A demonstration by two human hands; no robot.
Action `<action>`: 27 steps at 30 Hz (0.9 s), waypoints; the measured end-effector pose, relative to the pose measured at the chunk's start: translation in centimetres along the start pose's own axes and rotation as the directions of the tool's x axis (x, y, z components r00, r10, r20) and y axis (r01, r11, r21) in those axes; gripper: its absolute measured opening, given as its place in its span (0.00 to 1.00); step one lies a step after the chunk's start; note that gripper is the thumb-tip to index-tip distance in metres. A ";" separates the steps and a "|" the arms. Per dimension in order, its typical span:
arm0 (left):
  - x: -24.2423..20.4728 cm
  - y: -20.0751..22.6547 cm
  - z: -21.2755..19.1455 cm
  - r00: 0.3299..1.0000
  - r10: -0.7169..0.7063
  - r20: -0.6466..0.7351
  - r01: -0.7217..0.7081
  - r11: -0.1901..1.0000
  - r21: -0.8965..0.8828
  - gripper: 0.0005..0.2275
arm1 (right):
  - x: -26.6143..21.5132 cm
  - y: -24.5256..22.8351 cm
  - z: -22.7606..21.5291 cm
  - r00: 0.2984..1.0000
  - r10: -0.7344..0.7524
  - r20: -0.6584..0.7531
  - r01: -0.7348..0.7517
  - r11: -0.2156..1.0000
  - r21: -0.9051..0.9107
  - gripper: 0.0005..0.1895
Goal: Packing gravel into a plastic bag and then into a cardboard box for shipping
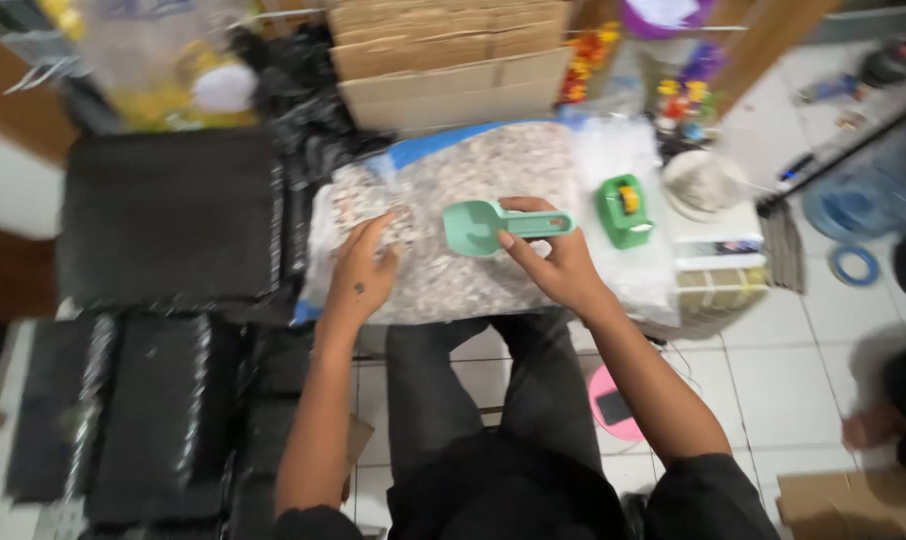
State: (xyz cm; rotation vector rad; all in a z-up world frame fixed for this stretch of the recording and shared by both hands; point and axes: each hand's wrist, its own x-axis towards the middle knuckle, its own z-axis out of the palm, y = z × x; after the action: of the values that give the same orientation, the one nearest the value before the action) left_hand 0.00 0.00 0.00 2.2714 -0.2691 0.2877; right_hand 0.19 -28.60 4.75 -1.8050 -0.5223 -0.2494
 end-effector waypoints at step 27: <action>-3.2 1.4 -4.5 0.970 -0.157 -0.185 0.138 0.984 -0.113 0.17 | 5.8 7.5 19.0 0.829 -0.030 0.559 0.492 0.513 -0.703 0.35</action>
State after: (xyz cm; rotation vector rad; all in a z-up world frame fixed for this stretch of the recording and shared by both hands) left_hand -3.97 2.78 2.94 2.1340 -0.0121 0.4054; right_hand 6.98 -10.90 -4.85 -2.7648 -1.2216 -0.2860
